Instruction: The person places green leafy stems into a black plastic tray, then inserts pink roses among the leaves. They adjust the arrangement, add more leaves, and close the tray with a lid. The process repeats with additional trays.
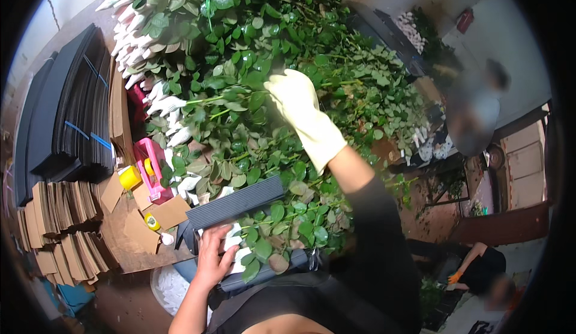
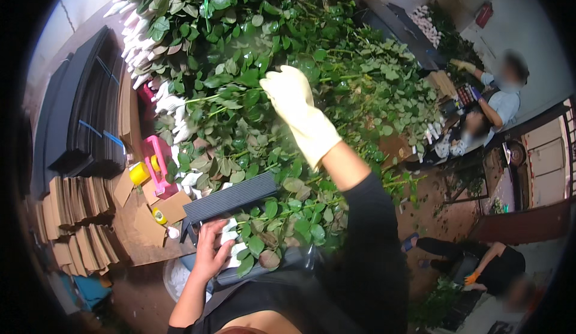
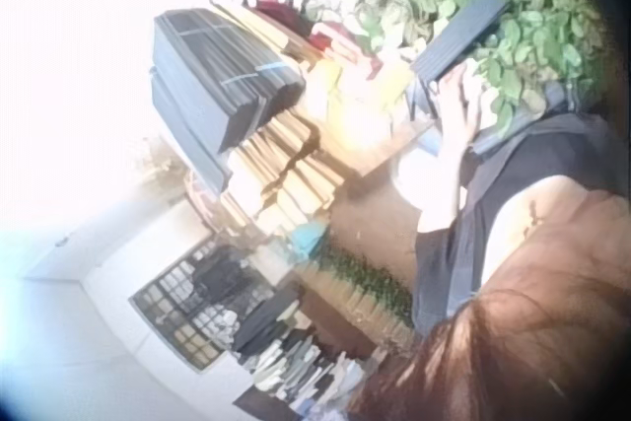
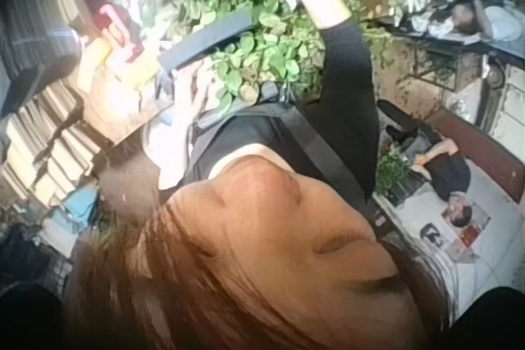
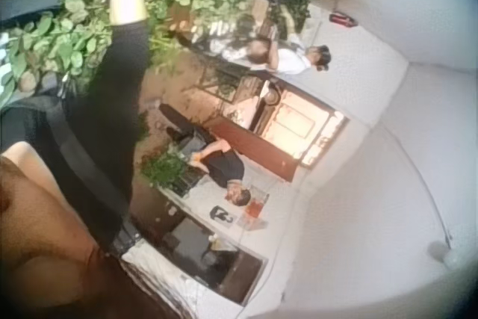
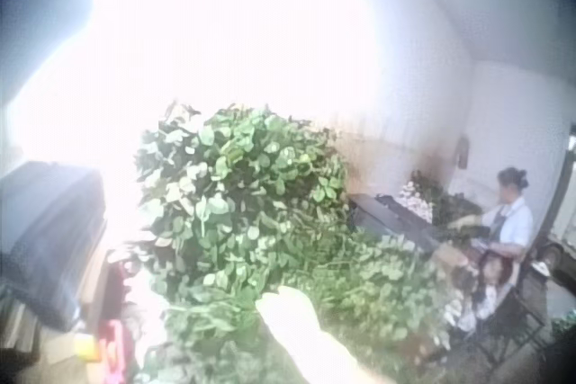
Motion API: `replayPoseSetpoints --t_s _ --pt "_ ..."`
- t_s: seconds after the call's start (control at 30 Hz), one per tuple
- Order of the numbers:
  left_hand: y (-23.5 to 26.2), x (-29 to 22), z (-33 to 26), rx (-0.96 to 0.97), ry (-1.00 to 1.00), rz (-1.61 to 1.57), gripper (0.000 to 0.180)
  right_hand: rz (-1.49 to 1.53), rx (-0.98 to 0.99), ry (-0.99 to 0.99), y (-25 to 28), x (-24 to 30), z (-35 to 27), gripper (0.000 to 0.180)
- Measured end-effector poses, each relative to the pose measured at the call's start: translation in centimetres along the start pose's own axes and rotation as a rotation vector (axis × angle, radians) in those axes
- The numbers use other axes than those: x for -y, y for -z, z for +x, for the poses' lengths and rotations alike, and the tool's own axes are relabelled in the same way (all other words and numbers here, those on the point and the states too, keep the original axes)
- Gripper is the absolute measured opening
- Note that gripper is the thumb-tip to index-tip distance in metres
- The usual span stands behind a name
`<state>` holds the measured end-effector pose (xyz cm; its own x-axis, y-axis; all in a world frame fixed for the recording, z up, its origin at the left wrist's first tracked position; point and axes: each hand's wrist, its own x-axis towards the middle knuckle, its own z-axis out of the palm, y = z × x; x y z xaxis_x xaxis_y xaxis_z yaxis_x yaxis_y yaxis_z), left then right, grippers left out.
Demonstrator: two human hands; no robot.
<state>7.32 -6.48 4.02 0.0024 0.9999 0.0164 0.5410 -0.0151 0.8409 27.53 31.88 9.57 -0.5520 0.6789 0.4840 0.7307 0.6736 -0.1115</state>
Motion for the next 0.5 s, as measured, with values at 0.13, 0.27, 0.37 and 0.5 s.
replayPoseSetpoints --t_s 0.13,0.27,0.37,0.5 --pt "-0.5 -0.3 0.3 0.012 0.014 -0.051 0.052 -0.171 0.273 0.026 -0.2 -1.6 0.2 0.005" --pt "-0.8 0.0 0.4 -0.003 -0.015 -0.066 0.053 0.045 -0.218 0.18 -0.3 -3.1 0.7 0.003" --pt "-0.7 -0.7 0.5 0.004 -0.021 -0.046 0.054 -0.391 0.528 -0.04 0.5 -3.1 0.0 0.012" --pt "-0.5 0.0 -0.3 -0.035 -0.034 -0.037 0.054 -0.283 -0.026 0.102 2.9 -0.3 0.8 0.026"
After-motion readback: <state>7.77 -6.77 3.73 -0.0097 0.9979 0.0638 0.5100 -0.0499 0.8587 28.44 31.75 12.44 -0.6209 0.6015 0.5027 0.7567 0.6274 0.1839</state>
